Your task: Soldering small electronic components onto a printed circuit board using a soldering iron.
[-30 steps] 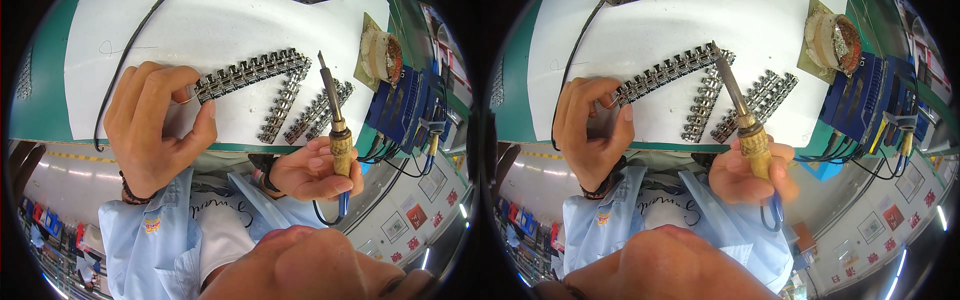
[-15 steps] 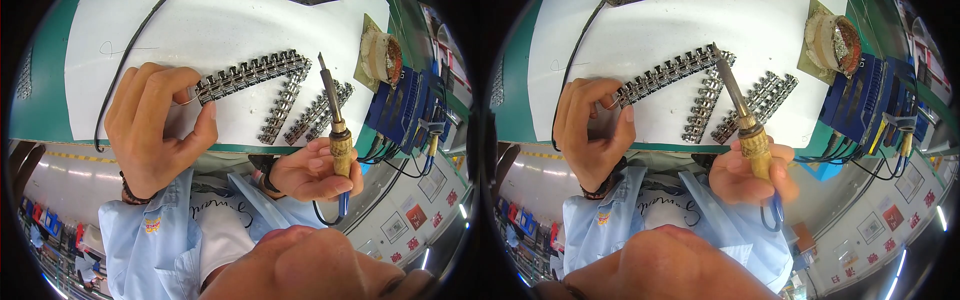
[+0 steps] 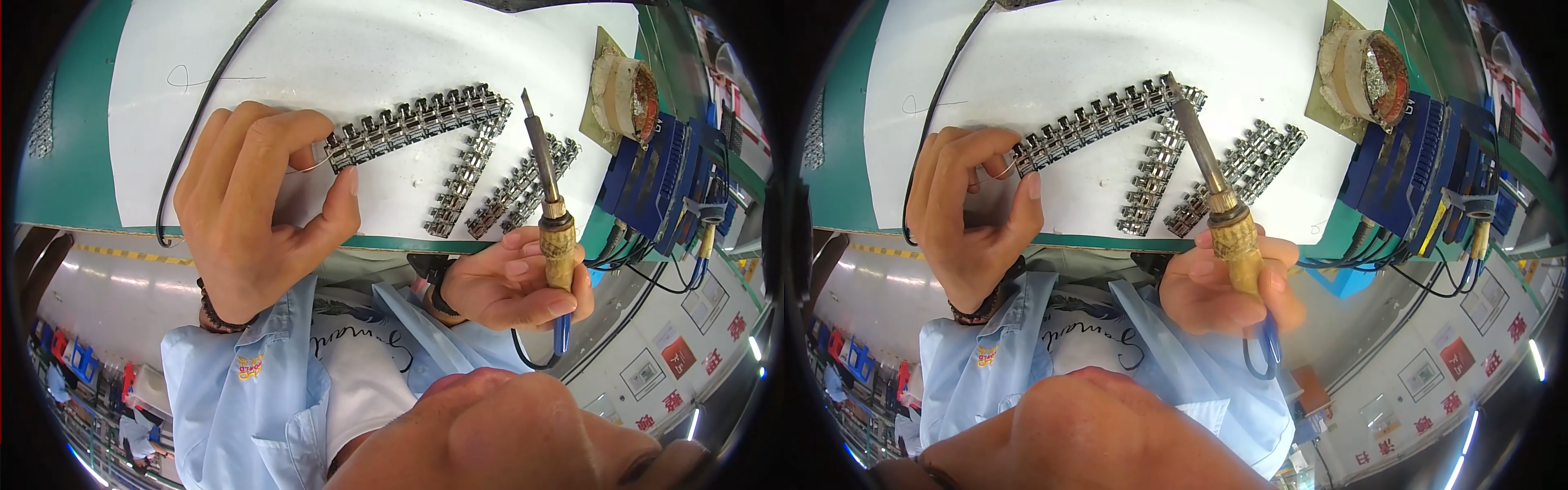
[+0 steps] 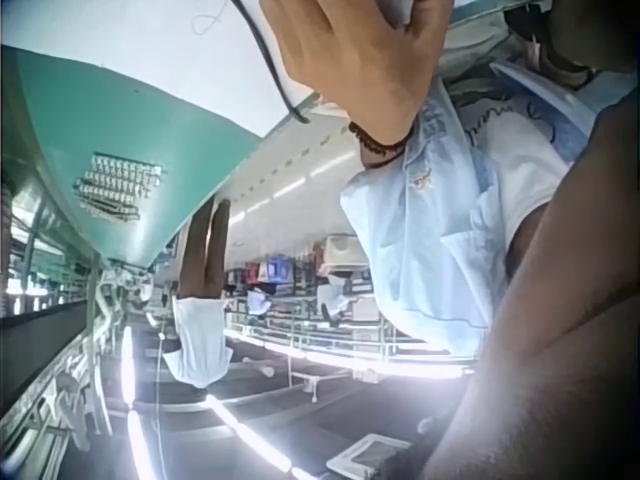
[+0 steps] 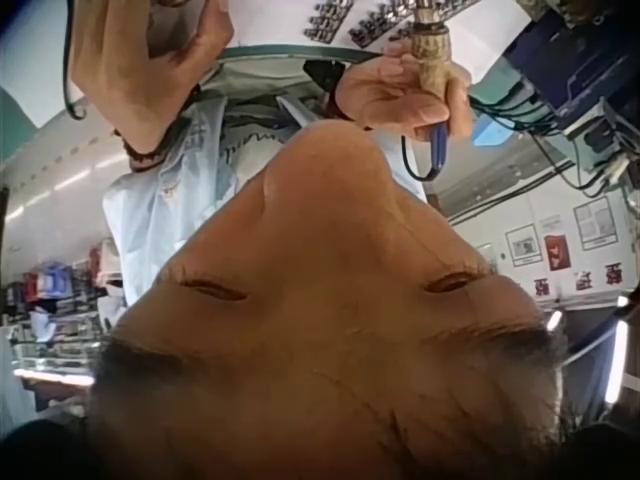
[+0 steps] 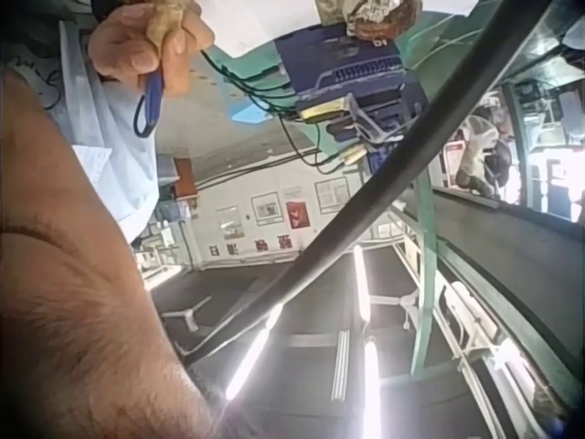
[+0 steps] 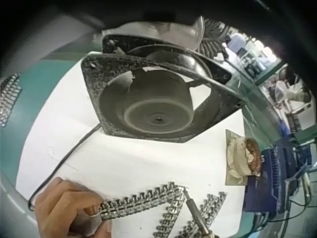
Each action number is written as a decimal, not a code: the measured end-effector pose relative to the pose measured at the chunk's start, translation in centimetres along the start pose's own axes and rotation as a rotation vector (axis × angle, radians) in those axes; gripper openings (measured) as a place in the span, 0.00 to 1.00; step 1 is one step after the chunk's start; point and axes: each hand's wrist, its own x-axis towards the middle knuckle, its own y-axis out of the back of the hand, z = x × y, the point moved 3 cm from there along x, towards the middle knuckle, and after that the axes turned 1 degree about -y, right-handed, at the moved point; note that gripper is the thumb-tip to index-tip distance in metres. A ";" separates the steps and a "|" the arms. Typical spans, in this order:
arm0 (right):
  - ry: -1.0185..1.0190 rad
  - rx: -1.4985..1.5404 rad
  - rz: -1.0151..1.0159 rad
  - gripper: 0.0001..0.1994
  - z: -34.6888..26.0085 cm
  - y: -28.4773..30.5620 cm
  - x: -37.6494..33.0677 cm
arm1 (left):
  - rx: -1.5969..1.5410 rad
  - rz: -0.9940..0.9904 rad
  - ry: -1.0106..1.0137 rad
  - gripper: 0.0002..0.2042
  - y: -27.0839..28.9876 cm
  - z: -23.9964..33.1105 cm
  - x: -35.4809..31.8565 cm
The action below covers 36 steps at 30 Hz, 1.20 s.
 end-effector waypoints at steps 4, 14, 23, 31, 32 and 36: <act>0.021 -0.027 -0.014 0.16 0.0 0.0 0.1 | -0.002 -0.002 -0.006 0.13 -0.1 0.1 0.1; 0.069 -0.201 0.007 0.16 0.0 -0.3 -0.1 | -0.019 0.003 -0.039 0.15 -0.2 -0.4 0.1; -0.050 -0.141 0.242 0.16 -1.0 -0.8 0.0 | -0.152 0.163 -0.108 0.15 0.5 -0.9 -1.9; 0.036 -0.183 0.108 0.16 -0.9 -0.5 -0.2 | -0.306 0.133 -0.086 0.15 3.2 -0.4 -2.8; 0.047 -0.175 0.120 0.16 -0.8 -0.4 -0.1 | -0.448 0.093 0.012 0.16 3.6 -0.8 -3.1; 0.044 -0.171 0.163 0.15 -1.3 -0.3 0.1 | -0.831 0.163 0.286 0.14 7.0 -2.4 -4.2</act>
